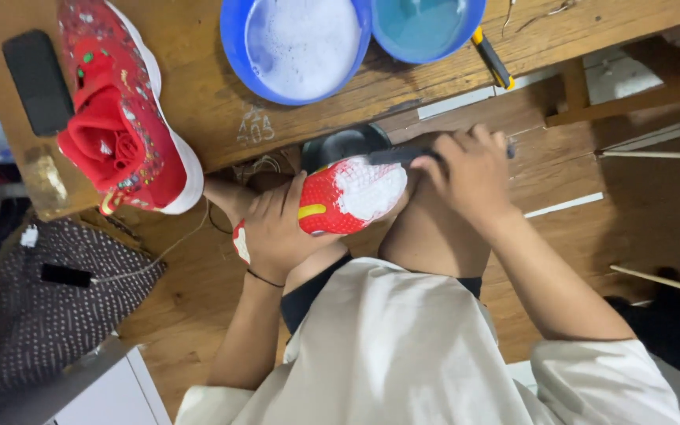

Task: Scrubbing the white sole of a red sneaker using a brush and soapy water at a repair bench.

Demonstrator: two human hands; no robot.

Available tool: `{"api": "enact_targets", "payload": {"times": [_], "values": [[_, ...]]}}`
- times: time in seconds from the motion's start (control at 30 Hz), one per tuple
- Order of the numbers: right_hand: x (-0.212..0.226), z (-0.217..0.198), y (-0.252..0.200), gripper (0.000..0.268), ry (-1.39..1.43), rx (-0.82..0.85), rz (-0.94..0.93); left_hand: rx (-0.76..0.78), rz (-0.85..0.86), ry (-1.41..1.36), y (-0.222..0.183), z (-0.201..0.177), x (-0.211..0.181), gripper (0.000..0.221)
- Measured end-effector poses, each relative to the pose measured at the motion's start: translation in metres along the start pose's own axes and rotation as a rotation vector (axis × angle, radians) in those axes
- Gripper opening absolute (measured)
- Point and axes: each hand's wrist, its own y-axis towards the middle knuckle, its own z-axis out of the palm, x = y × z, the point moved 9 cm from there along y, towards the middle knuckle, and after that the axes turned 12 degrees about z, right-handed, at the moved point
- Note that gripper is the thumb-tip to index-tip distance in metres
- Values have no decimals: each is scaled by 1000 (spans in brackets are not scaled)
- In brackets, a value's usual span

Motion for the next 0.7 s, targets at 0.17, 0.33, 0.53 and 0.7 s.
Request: {"api": "enact_targets", "payload": {"times": [0.17,0.33,0.53,0.7], "values": [[12,5,-10,40,80,-7,-106,36,-19,-4,-3,2,-2,104],[28,-11,-5,41,99,-4,-105,21,-29,19,-8,3,10,108],[19,-12,6,40,114,-5,-117,30,-53,-21,-16,3,22,119],[-2,4,9,45,110,-64,-167,35,-81,-37,-17,-3,24,122]]}}
